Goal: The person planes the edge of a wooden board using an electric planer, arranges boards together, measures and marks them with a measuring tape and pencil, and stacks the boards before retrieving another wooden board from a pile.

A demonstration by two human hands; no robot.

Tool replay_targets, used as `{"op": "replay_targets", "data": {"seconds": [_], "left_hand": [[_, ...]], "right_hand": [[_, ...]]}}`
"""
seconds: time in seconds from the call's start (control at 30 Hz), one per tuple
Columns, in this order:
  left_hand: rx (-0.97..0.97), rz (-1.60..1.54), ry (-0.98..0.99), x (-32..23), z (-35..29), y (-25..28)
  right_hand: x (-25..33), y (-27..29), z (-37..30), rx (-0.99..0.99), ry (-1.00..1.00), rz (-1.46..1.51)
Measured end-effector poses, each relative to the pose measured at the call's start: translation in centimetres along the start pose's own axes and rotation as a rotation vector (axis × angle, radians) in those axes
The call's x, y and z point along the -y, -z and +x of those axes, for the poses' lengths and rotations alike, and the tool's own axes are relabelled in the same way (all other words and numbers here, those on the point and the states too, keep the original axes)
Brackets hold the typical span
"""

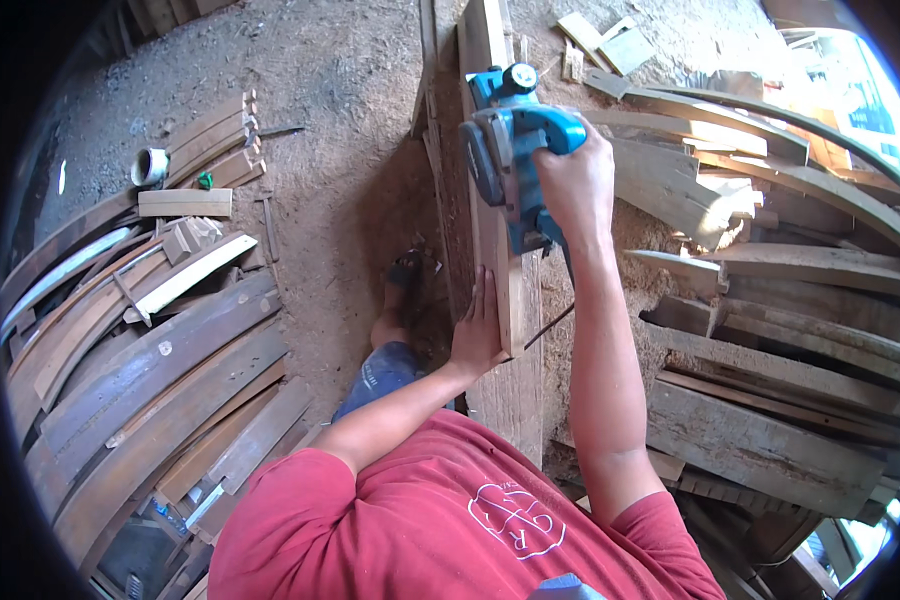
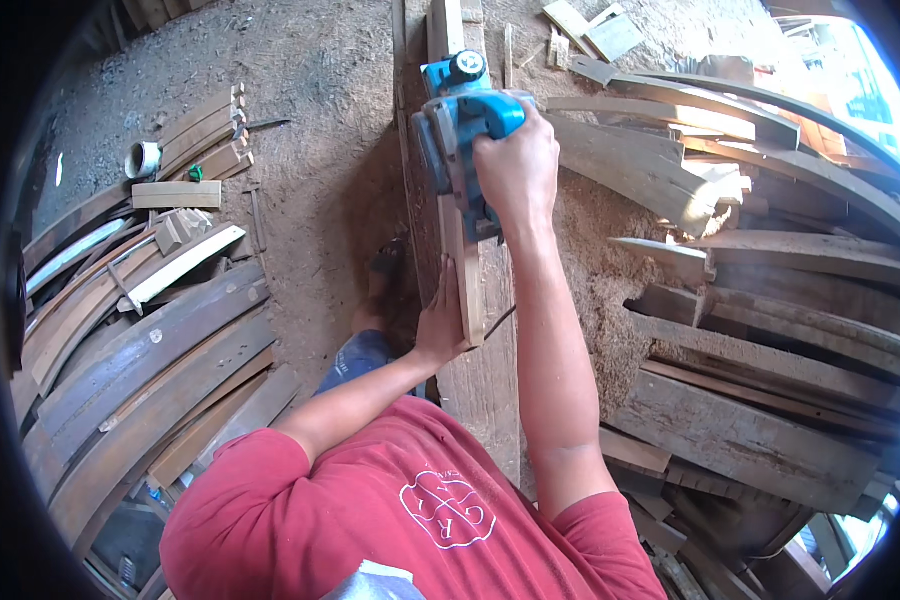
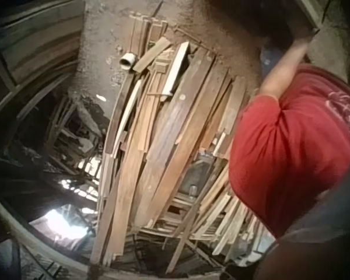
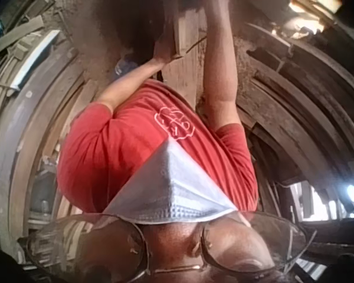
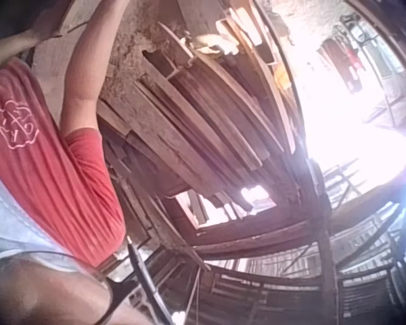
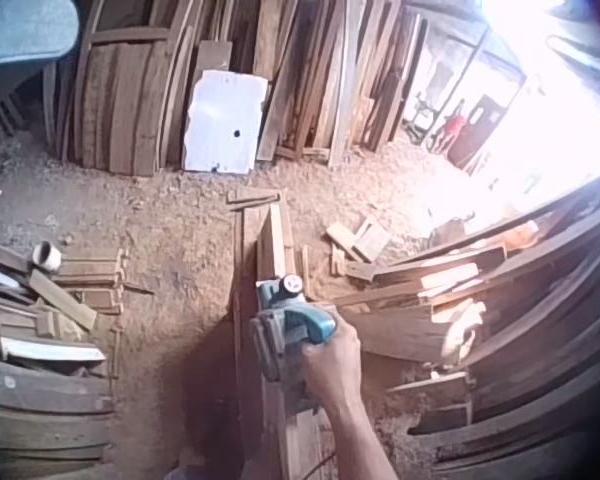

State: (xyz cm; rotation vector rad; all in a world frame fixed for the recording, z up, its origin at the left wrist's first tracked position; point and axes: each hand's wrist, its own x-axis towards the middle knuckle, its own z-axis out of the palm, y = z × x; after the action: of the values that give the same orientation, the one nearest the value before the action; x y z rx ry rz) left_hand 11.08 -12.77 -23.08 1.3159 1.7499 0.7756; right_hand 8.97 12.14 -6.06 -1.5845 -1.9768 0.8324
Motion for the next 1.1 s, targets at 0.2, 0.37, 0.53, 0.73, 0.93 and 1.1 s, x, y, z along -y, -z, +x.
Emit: {"op": "replay_targets", "data": {"seconds": [0.2, 0.37, 0.53, 0.73, 0.93, 1.1], "left_hand": [[-0.058, 0.018, -0.032, 0.9, -0.2, -1.2], [-0.075, 0.062, -0.049, 1.3, -0.3, -1.9], [-0.075, 0.122, -0.041, 1.6, -0.2, -1.9], [-0.090, 0.069, -0.052, 1.9, -0.2, -1.6], [-0.105, 0.016, -0.156, 1.7, -0.4, -0.7], [0.005, 0.012, -0.065, 1.6, -0.5, -0.9]], "right_hand": [[1.1, -2.6, 7.5, -0.047, 0.017, -0.034], [0.3, -5.2, 16.2, -0.125, 0.119, -0.111], [2.8, -7.4, 22.5, -0.092, 0.119, -0.110], [7.4, -8.8, 26.6, -0.042, 0.055, -0.050], [9.7, -9.6, 30.9, -0.080, 0.061, -0.062], [6.1, -9.5, 33.0, -0.082, 0.046, -0.089]]}}
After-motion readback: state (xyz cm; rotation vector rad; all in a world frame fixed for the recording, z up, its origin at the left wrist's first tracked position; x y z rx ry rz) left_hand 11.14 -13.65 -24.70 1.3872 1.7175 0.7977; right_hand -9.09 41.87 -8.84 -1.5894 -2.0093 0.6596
